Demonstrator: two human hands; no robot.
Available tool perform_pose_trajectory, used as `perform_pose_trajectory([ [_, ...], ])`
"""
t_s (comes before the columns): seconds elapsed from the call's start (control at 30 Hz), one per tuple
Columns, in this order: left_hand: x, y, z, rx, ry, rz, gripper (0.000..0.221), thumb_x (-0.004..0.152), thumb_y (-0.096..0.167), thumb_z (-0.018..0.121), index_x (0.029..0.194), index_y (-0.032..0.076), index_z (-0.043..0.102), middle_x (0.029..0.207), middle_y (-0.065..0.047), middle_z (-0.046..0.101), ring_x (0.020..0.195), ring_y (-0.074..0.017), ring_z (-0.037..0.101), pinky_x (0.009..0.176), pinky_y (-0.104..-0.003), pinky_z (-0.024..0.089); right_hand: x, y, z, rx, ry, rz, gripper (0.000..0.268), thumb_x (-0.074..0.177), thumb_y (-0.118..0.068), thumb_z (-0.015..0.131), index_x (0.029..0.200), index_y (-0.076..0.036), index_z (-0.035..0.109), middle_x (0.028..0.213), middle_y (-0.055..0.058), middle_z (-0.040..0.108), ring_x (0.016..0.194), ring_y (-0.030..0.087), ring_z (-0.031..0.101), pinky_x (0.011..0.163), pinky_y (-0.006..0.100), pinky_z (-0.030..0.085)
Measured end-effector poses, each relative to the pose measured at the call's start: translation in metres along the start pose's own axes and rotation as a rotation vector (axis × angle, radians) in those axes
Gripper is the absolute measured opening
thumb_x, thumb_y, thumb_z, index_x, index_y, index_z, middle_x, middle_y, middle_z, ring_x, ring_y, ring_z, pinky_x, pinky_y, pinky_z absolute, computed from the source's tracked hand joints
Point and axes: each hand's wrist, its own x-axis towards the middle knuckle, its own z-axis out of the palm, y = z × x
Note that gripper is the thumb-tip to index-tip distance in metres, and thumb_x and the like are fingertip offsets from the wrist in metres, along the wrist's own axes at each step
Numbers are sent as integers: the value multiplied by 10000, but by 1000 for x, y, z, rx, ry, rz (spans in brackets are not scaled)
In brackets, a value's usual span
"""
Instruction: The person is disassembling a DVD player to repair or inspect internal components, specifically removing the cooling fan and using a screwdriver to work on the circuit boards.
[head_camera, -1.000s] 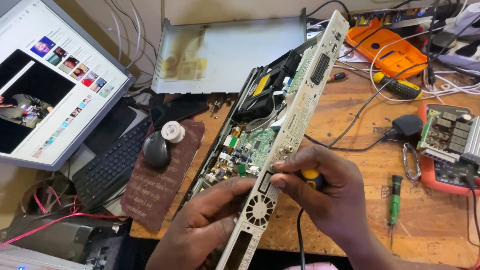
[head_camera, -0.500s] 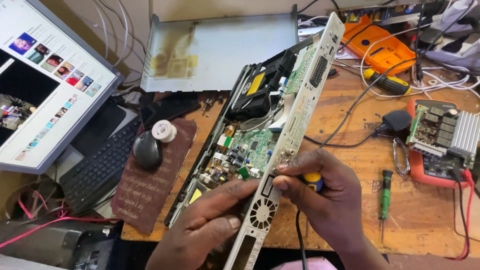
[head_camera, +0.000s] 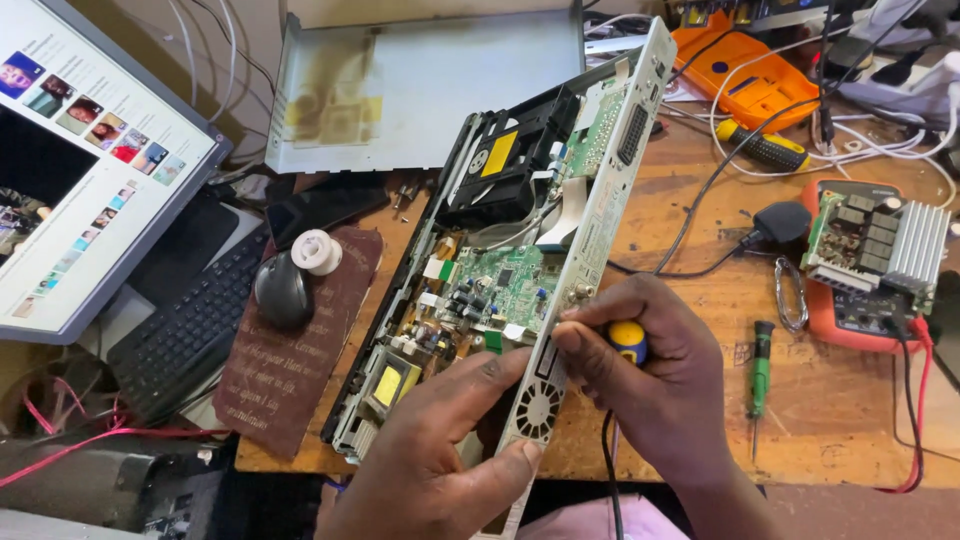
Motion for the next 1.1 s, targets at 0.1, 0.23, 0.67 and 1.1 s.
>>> perform_pose_trajectory([
  [0.1,-3,-5,1,-41,-16,-117,656,916,339,762,1528,132,642,1567,-95,651,1487,-230,575,1168,-411,443,1,-4,2,-56,20,1,151,958,-159,779,960,-64,662,692,53,651,511,89,594,442,217,475],
  [0.23,-6,-5,6,-44,42,-246,692,864,349,818,1524,184,692,1612,-99,649,1590,-253,483,1200,-409,404,0,-6,2,-70,48,28,163,944,-179,795,966,-73,673,753,57,689,532,98,628,434,219,508],
  [0.67,-2,-12,10,-20,72,-109,695,875,359,806,1507,106,667,1560,-141,684,1485,-280,606,1163,-442,473,2,-10,-4,-27,-22,25,151,954,-174,783,961,-70,675,770,59,683,559,112,631,480,237,519],
  [1.1,22,-47,94,121,9,371,520,917,132,530,1361,-136,573,986,-295,578,915,-479,553,793,-573,453,23,-21,-64,-855,-196,739,215,1008,-239,730,1176,-166,843,805,107,862,640,221,759,578,367,573],
])
